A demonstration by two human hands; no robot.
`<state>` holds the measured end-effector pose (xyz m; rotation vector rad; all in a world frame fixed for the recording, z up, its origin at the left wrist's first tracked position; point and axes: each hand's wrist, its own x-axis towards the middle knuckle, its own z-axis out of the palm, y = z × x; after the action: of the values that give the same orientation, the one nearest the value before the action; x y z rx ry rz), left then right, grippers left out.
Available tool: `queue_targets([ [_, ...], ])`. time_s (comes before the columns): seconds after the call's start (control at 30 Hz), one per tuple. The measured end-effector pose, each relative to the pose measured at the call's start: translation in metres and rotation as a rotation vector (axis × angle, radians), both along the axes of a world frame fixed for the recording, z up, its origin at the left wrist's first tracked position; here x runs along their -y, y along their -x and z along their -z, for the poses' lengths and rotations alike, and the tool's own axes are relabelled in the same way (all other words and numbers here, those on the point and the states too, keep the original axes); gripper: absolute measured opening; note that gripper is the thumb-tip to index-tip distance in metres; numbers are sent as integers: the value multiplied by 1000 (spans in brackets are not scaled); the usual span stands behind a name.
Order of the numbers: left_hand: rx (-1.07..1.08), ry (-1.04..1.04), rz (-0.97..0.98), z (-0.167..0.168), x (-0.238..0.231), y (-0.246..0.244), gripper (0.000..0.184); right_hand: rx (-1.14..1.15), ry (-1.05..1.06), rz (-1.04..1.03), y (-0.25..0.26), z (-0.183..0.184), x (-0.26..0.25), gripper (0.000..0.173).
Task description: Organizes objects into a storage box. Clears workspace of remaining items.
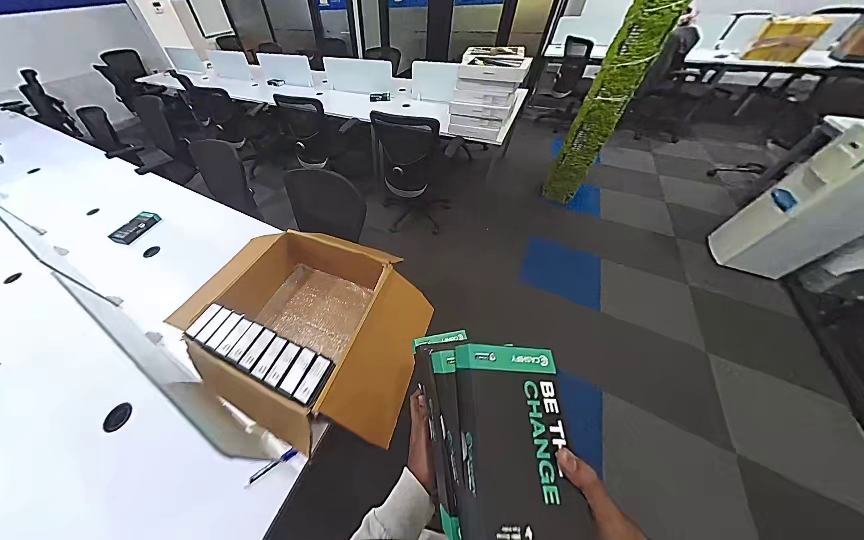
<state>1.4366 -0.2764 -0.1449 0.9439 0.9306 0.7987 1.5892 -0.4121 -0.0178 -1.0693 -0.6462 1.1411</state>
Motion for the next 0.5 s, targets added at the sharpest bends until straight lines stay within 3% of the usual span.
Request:
queue_targets([
  [0.27, 89, 44, -144, -15, -122, -149, 56, 15, 104, -210, -175, -3, -173, 74],
  [0.4, 223, 65, -216, -6, -187, -209, 60, -14, 169, -256, -238, -11, -261, 80],
  [0.5, 192, 56, -346, -7, -240, -254, 58, -2, 180, -340, -287, -4, -328, 82],
])
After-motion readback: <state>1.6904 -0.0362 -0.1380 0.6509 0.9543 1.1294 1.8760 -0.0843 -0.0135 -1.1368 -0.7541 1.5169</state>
